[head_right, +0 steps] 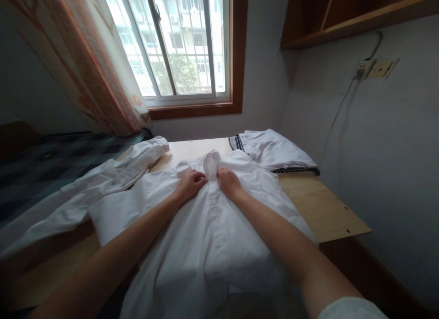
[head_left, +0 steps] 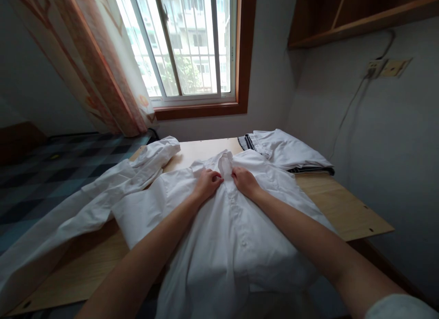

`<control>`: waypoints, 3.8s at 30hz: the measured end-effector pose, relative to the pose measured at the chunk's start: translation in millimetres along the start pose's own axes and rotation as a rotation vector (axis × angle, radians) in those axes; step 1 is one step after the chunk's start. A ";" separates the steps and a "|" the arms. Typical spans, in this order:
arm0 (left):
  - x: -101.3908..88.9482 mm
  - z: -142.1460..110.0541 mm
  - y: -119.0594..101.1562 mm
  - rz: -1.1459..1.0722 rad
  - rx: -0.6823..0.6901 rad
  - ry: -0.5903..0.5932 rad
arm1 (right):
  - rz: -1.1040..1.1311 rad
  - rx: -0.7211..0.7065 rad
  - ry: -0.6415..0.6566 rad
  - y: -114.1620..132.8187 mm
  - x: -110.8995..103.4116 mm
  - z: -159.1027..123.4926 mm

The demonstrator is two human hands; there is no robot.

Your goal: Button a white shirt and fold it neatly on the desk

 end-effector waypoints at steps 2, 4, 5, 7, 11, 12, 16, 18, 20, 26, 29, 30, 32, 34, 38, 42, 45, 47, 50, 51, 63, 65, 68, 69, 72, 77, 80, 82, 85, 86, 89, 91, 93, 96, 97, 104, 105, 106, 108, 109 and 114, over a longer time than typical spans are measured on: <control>-2.1 -2.7 -0.3 -0.024 0.003 -0.055 | -0.003 -0.002 -0.015 -0.7 1.0 2.3; -3.9 -4.2 -0.6 -0.064 0.008 -0.087 | 0.014 0.006 -0.037 -2.5 1.9 2.9; -4.6 -4.3 -0.6 -0.086 0.005 -0.095 | 0.025 0.010 -0.055 -3.8 2.0 2.9; -5.3 -3.8 -0.5 -0.115 0.000 -0.098 | 0.046 0.009 -0.098 -6.3 1.8 3.0; -5.0 -1.3 -0.5 -0.086 0.007 -0.093 | 0.048 -0.038 -0.138 -8.2 2.8 4.7; -4.9 -0.6 -0.2 -0.080 0.010 -0.089 | 0.043 -0.044 -0.135 -8.5 3.5 5.3; -4.8 1.8 0.7 -0.093 0.046 -0.028 | 0.018 -0.034 -0.142 -8.6 3.1 6.6; -5.0 2.3 0.3 -0.097 0.065 0.005 | 0.005 -0.029 -0.152 -7.8 1.0 6.3; -4.8 2.4 -0.8 -0.094 0.076 0.022 | -0.008 -0.020 -0.166 -7.1 -1.5 5.4; -1.0 2.3 -5.3 -0.034 0.076 -0.001 | -0.050 0.041 -0.165 -9.3 -3.8 2.4; -0.8 1.6 -6.0 -0.025 0.059 -0.025 | -0.030 0.049 -0.154 -10.0 -2.5 1.8; -1.3 1.2 -6.2 -0.024 0.053 -0.036 | -0.025 0.049 -0.149 -9.8 -2.1 1.5; -2.5 0.0 -6.3 -0.027 0.030 -0.056 | -0.026 0.042 -0.136 -8.9 -1.5 0.7; -3.7 -1.1 -5.5 -0.045 -0.010 -0.073 | -0.030 0.032 -0.128 -7.9 -1.5 -0.5; -6.4 -1.7 -3.6 -0.092 -0.069 -0.096 | -0.009 0.026 -0.146 -10.6 -2.9 -1.6; -15.3 -3.2 -5.3 0.033 -0.008 -0.121 | 0.043 0.084 -0.194 -23.6 -3.5 0.3; -23.3 -8.5 -12.4 0.214 0.081 -0.081 | 0.101 0.117 -0.244 -32.2 -3.5 1.4; -28.7 -14.0 -22.8 0.290 0.137 -0.056 | 0.140 0.127 -0.287 -35.1 -4.5 1.4; -28.5 -24.3 -48.9 0.249 0.251 0.056 | 0.187 0.141 -0.342 -37.1 -7.0 1.0; -24.2 -28.8 -58.2 0.207 0.284 0.133 | 0.198 0.147 -0.351 -37.5 -7.6 0.8; 18.8 -68.3 -58.5 -0.087 0.205 0.176 | 0.188 0.179 -0.390 -43.2 -16.2 5.0; 15.9 -53.9 -52.8 -0.113 0.217 0.183 | 0.138 0.193 -0.357 -45.8 -18.9 11.5; 14.0 -30.0 -39.8 -0.163 0.186 0.156 | 0.062 0.254 -0.304 -51.0 -24.8 25.7; 14.2 -23.1 -34.3 -0.185 0.162 0.136 | 0.033 0.268 -0.285 -51.7 -27.6 32.1; 15.7 -6.9 -17.4 -0.277 0.073 0.069 | -0.081 0.256 -0.222 -47.0 -38.3 57.7; 8.9 12.1 4.5 -0.390 -0.012 -0.070 | -0.199 0.230 -0.159 -24.8 -55.1 102.2; 3.9 21.6 10.1 -0.304 -0.003 -0.077 | -0.142 0.323 -0.075 -11.4 -53.4 102.0; 1.9 27.5 12.2 -0.224 0.007 -0.070 | -0.131 0.306 -0.044 1.7 -48.8 86.6; 0.5 35.8 16.2 -0.171 -0.002 -0.081 | -0.149 0.206 -0.035 19.9 -37.3 51.0; 0.1 38.1 17.9 -0.181 -0.011 -0.092 | -0.141 0.194 -0.003 22.3 -30.6 38.9; -1.2 42.1 22.6 -0.265 -0.024 -0.133 | -0.067 0.208 0.127 17.9 -7.7 10.6; -1.1 41.9 24.7 -0.321 -0.018 -0.132 | -0.016 0.201 0.125 10.6 0.8 1.1; -0.4 40.2 25.7 -0.347 -0.010 -0.112 | 0.012 0.181 0.070 3.6 2.4 -2.4; 0.5 37.2 24.5 -0.324 -0.014 -0.085 | 0.002 0.164 0.031 -2.0 0.3 -2.5; 0.5 36.5 23.1 -0.294 -0.017 -0.082 | -0.014 0.157 0.028 -2.0 -0.5 -2.0; -5.9 28.6 9.5 0.018 -0.012 -0.106 | -0.124 0.192 0.047 -2.3 2.2 0.3; -7.0 26.2 9.8 0.018 -0.010 -0.094 | -0.123 0.206 0.045 -3.4 2.6 0.5; -7.9 23.7 10.8 0.005 -0.005 -0.076 | -0.117 0.219 0.043 -4.6 2.8 0.6; -9.1 18.7 14.7 -0.049 0.003 -0.039 | -0.101 0.236 0.035 -6.3 2.5 0.9; -9.8 16.7 17.3 -0.085 0.002 -0.029 | -0.092 0.240 0.030 -6.5 2.1 1.0; -13.1 12.0 27.2 -0.273 -0.076 -0.066 | -0.064 0.208 0.018 -3.1 1.0 -0.2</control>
Point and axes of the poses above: each hand's wrist, its own z-axis towards the middle knuckle, its own x-axis out of the palm, y = z × x, the point moved 5 cm from there along z, towards the middle knuckle, and after that the axes turned 11 degrees about -z, right-handed, at the moved point
